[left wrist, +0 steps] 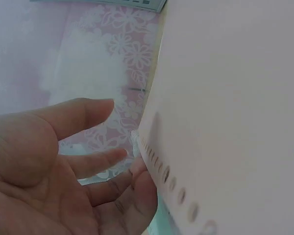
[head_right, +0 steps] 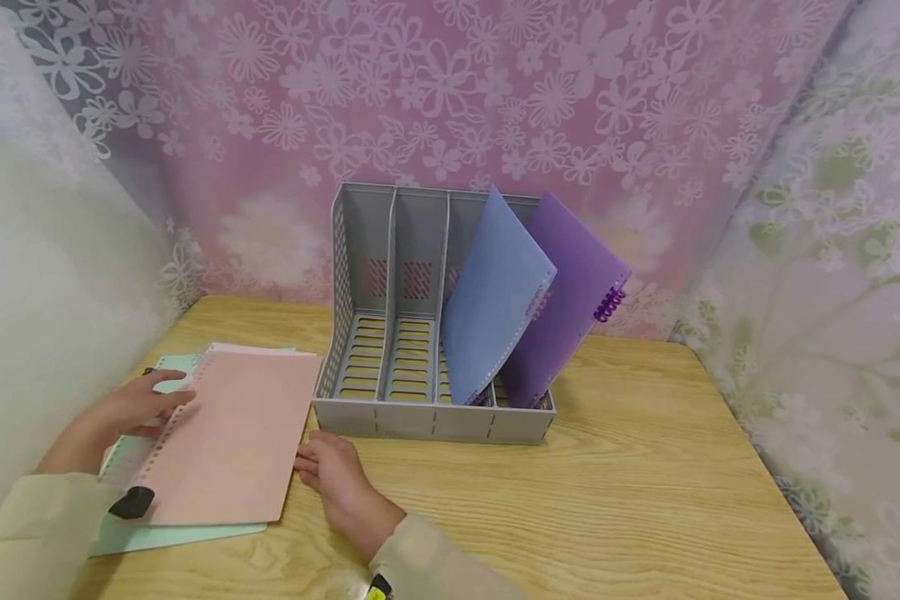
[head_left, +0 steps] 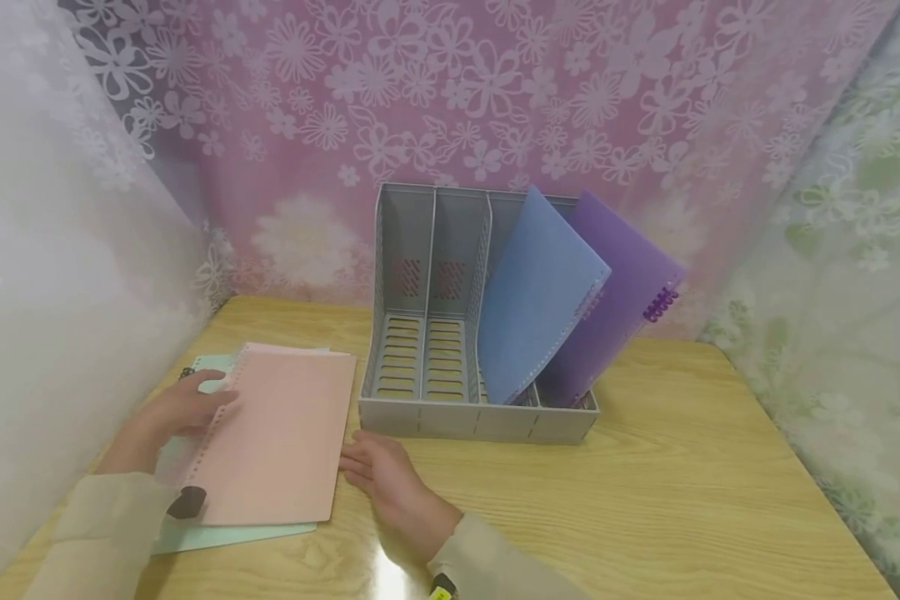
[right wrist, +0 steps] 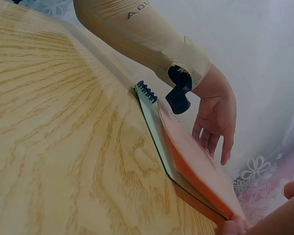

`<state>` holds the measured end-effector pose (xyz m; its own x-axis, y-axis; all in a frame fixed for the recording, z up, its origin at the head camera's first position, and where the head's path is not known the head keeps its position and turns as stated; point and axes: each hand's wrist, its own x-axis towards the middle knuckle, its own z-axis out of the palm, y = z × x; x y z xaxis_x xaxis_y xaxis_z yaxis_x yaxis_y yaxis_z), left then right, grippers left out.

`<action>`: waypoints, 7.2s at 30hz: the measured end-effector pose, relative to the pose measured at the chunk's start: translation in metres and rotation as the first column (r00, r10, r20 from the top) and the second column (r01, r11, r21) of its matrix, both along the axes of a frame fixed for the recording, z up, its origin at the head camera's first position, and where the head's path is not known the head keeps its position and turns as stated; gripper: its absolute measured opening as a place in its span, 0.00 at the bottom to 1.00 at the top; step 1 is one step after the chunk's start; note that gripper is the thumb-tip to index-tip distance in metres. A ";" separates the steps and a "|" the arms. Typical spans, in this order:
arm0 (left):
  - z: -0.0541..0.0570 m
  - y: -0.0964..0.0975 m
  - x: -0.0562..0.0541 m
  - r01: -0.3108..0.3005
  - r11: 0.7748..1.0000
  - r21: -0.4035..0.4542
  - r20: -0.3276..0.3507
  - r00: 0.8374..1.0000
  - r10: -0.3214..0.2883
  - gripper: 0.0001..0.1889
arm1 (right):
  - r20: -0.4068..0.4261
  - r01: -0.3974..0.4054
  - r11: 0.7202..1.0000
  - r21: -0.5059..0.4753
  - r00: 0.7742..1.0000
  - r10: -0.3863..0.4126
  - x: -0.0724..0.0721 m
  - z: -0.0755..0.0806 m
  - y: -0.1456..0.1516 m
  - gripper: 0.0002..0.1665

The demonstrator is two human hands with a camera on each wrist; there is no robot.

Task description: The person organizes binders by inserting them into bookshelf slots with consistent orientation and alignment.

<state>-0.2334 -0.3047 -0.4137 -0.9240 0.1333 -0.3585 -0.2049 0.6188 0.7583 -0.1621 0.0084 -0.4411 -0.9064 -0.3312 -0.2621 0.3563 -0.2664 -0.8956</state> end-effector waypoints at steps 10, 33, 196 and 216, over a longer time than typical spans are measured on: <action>0.002 -0.004 -0.003 0.037 0.999 -0.040 0.022 0.999 -0.036 0.37 | -0.055 0.054 0.998 -0.037 0.997 -0.056 -0.001 -0.004 -0.002 0.28; 0.005 -0.010 0.001 0.118 0.986 0.116 -0.129 0.986 -0.102 0.31 | -0.141 -0.032 0.999 0.017 0.989 0.034 -0.005 0.005 0.005 0.30; 0.072 0.253 -0.031 0.063 0.967 0.248 -0.871 0.451 0.194 0.13 | -0.557 0.615 0.079 0.785 0.643 0.526 -0.004 0.044 0.188 0.30; 0.068 0.279 -0.032 0.045 0.993 0.107 -0.892 0.446 0.075 0.14 | -0.597 0.640 0.111 0.760 0.621 0.508 -0.005 0.039 0.190 0.28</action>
